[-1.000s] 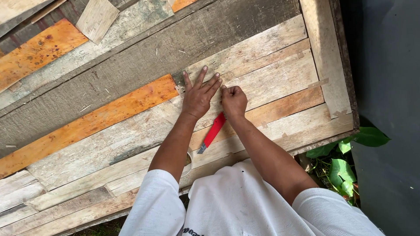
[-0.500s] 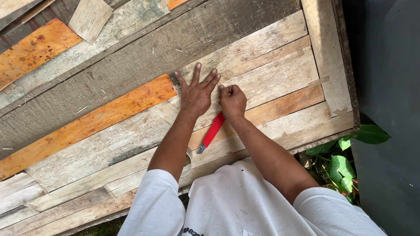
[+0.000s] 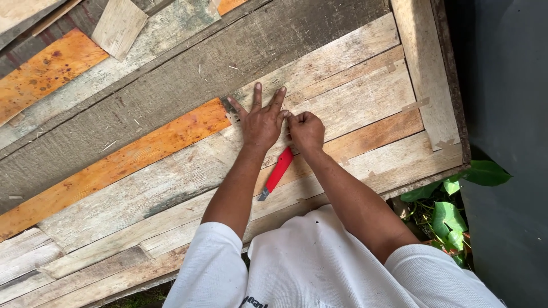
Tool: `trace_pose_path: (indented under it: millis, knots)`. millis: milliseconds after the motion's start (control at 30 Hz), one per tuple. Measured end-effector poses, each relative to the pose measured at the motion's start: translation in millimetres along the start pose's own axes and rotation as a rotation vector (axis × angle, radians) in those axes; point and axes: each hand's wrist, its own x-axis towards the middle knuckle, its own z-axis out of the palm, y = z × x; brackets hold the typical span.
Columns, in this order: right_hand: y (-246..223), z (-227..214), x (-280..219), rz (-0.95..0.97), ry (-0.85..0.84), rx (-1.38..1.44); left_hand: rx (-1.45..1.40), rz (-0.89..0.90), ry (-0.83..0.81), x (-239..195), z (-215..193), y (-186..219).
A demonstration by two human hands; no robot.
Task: The person applies a paste-like substance from a small container onto a wooden surface using a red utility knife. They spread the substance into gaps between wooden planks and smooth it with their fingers.
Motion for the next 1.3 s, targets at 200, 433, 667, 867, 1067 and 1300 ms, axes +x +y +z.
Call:
trace_pose_path:
  millis: [200,433,667,867,1067,1300]
  knots:
    - [-19.8,-15.4,-13.9,0.003,-0.065,0.018,0.017,-0.056,0.109,3.1,30.6,0.0]
    - [-7.3,-13.3,-1.0,-0.012,-0.12,0.015,0.001,-0.077,0.093,1.4,17.0,6.5]
    - [-9.1,-12.1,-2.7,-0.025,-0.112,0.011,-0.097,-0.153,0.175,13.7,-1.2,12.3]
    - [-14.9,-14.0,-4.3,-0.01,-0.103,-0.009,-0.167,-0.272,0.055,20.3,-29.3,16.4]
    - [-10.8,-9.9,-3.2,-0.037,-0.104,0.019,-0.264,-0.358,-0.059,22.5,-37.3,14.1]
    - [-7.7,-8.1,-0.8,-0.039,-0.1,0.004,-0.306,-0.382,-0.017,28.6,-9.5,8.3]
